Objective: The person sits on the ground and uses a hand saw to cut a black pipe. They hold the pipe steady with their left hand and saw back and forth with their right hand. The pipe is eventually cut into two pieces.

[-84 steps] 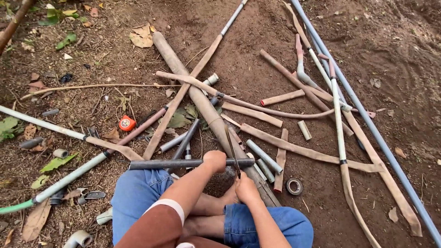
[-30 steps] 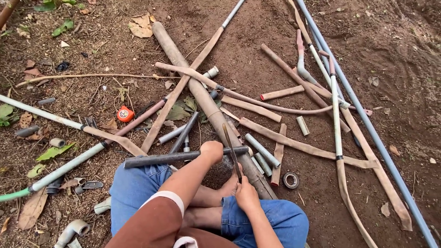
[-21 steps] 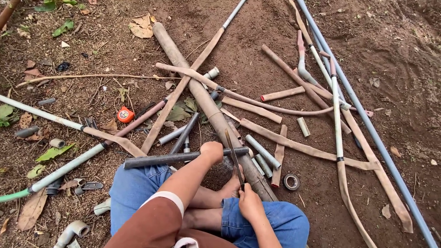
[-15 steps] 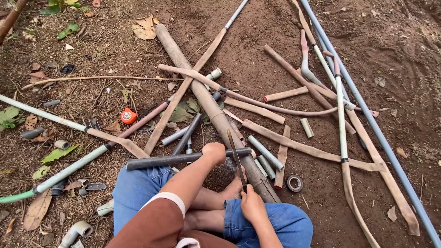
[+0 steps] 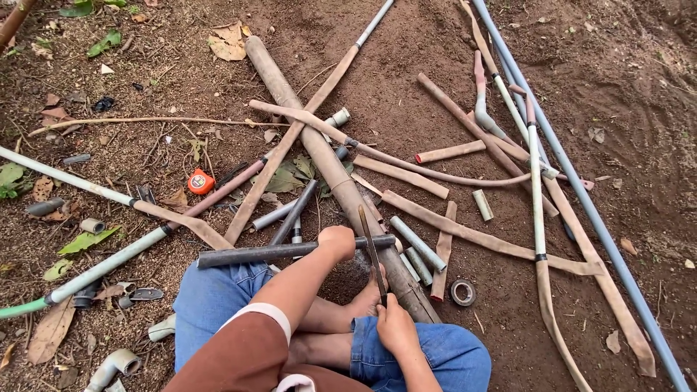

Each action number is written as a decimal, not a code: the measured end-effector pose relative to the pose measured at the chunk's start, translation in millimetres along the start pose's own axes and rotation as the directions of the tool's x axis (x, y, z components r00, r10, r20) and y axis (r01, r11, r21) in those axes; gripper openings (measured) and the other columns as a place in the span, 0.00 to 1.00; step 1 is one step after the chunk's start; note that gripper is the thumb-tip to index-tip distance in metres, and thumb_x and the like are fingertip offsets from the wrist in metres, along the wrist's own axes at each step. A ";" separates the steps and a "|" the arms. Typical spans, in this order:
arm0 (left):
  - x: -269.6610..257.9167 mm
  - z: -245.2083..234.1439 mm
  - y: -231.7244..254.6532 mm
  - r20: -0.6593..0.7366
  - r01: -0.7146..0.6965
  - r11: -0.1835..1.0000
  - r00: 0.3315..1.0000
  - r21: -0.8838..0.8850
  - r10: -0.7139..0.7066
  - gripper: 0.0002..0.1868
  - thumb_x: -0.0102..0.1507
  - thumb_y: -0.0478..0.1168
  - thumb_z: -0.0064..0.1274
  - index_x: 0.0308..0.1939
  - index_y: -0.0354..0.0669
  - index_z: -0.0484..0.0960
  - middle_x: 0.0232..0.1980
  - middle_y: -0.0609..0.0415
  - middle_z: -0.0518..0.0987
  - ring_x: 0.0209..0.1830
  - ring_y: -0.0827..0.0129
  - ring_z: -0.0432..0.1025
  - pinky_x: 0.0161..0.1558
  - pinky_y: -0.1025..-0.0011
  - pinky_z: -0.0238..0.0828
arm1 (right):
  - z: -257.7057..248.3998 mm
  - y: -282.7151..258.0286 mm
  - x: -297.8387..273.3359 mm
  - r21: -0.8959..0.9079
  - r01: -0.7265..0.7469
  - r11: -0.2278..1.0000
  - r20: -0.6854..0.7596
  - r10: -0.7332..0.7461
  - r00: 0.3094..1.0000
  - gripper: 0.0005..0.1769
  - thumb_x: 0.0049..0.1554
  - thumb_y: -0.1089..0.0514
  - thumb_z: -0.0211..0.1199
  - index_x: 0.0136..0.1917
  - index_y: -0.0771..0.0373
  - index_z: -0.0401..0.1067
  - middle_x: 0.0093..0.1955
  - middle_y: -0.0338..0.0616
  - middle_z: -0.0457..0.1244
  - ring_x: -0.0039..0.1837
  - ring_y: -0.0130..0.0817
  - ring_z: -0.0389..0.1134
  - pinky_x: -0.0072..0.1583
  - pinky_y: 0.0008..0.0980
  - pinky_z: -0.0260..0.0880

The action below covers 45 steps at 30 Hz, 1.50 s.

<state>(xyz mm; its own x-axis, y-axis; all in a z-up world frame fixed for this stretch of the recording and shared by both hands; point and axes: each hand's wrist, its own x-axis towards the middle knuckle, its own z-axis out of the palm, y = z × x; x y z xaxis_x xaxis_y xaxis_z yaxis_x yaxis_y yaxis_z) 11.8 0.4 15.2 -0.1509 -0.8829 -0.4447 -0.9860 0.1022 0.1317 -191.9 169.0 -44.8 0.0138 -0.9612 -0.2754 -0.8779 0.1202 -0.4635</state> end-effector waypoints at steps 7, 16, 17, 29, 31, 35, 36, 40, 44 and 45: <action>-1.7 -4.2 1.7 0.021 0.004 1.000 1.000 -0.006 -0.003 0.10 0.63 0.36 0.54 0.43 0.42 0.90 0.40 0.49 0.88 0.37 0.62 0.82 0.44 0.64 0.80 | 2.4 -0.2 11.5 0.007 -0.022 1.000 0.032 0.021 0.999 0.12 0.67 0.50 0.52 0.57 0.60 0.63 0.51 0.60 0.72 0.54 0.62 0.74 0.60 0.59 0.72; 6.6 3.2 0.4 0.022 -0.018 0.998 1.000 0.060 0.017 0.10 0.64 0.37 0.54 0.43 0.43 0.90 0.41 0.51 0.87 0.36 0.63 0.82 0.42 0.65 0.80 | 13.0 6.5 22.1 0.105 -0.049 0.993 0.037 0.045 0.998 0.12 0.66 0.50 0.52 0.59 0.58 0.65 0.51 0.58 0.72 0.54 0.63 0.74 0.59 0.58 0.72; 6.1 1.0 -0.6 0.031 -0.015 0.998 0.999 0.065 0.013 0.10 0.63 0.37 0.54 0.43 0.43 0.90 0.40 0.51 0.87 0.34 0.63 0.81 0.41 0.65 0.80 | 14.9 7.7 24.1 0.132 -0.047 0.990 0.034 0.043 0.999 0.13 0.65 0.50 0.53 0.59 0.56 0.67 0.50 0.56 0.73 0.55 0.63 0.74 0.58 0.58 0.71; 9.7 2.3 -4.2 0.030 -0.011 1.000 0.999 0.009 0.011 0.10 0.62 0.40 0.55 0.40 0.43 0.91 0.38 0.52 0.87 0.34 0.61 0.81 0.41 0.64 0.80 | -12.4 -13.7 5.7 0.028 -0.011 1.000 0.063 0.009 0.998 0.14 0.67 0.52 0.52 0.57 0.65 0.64 0.50 0.65 0.71 0.52 0.65 0.74 0.59 0.59 0.73; 6.1 -5.2 -1.9 0.044 -0.008 1.000 0.999 0.013 0.007 0.10 0.62 0.40 0.56 0.42 0.43 0.91 0.40 0.51 0.87 0.36 0.62 0.82 0.43 0.64 0.80 | -10.1 -13.2 17.6 0.058 -0.010 0.998 0.075 0.006 0.997 0.21 0.67 0.52 0.51 0.69 0.61 0.60 0.56 0.63 0.70 0.57 0.63 0.74 0.60 0.57 0.74; -1.5 5.9 8.9 0.164 -0.078 0.995 0.984 0.059 0.068 0.07 0.61 0.41 0.61 0.39 0.46 0.89 0.32 0.58 0.81 0.27 0.73 0.73 0.34 0.73 0.76 | -3.4 -19.7 43.9 0.171 -0.059 0.984 0.083 0.045 0.996 0.20 0.68 0.48 0.48 0.68 0.58 0.68 0.55 0.61 0.72 0.56 0.61 0.74 0.58 0.55 0.74; -8.5 8.7 8.7 0.172 -0.077 0.995 0.983 0.057 0.067 0.07 0.61 0.41 0.61 0.39 0.46 0.89 0.32 0.58 0.81 0.27 0.73 0.73 0.34 0.73 0.76 | -5.6 -20.4 50.3 0.170 -0.063 0.983 0.091 0.048 0.995 0.20 0.68 0.48 0.48 0.68 0.58 0.68 0.55 0.61 0.72 0.56 0.61 0.74 0.58 0.55 0.74; -11.5 18.5 4.5 -0.028 -0.176 0.978 0.984 -0.112 0.174 0.14 0.60 0.36 0.50 0.40 0.35 0.91 0.38 0.42 0.88 0.45 0.49 0.85 0.50 0.54 0.82 | -12.1 -22.4 58.7 0.185 0.026 0.982 0.080 -0.042 0.996 0.22 0.70 0.47 0.49 0.65 0.65 0.71 0.59 0.70 0.70 0.64 0.68 0.72 0.62 0.63 0.75; -6.2 12.0 -3.1 -0.029 -0.194 0.980 0.981 -0.047 0.193 0.14 0.62 0.36 0.52 0.42 0.34 0.92 0.39 0.41 0.88 0.46 0.49 0.85 0.50 0.54 0.82 | -12.7 -13.3 20.2 0.169 -0.001 0.986 0.117 -0.020 0.993 0.22 0.70 0.52 0.48 0.67 0.68 0.71 0.57 0.69 0.71 0.62 0.62 0.75 0.61 0.55 0.78; -6.0 9.3 -2.8 -0.027 -0.204 0.978 0.979 -0.046 0.203 0.14 0.62 0.36 0.52 0.42 0.34 0.92 0.39 0.41 0.88 0.46 0.49 0.85 0.50 0.54 0.82 | -15.3 -14.5 15.4 0.169 -0.009 0.986 0.114 -0.010 0.993 0.22 0.70 0.52 0.48 0.67 0.68 0.71 0.57 0.69 0.71 0.62 0.62 0.75 0.61 0.55 0.78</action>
<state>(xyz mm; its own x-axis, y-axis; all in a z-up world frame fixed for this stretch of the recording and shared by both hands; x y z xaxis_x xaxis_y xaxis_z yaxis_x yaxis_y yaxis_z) 14.8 9.6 9.3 -0.3457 -0.8559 -0.3847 -0.9302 0.2587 0.2603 -186.3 148.6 -29.4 0.0772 -0.9279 -0.3646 -0.7847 0.1691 -0.5963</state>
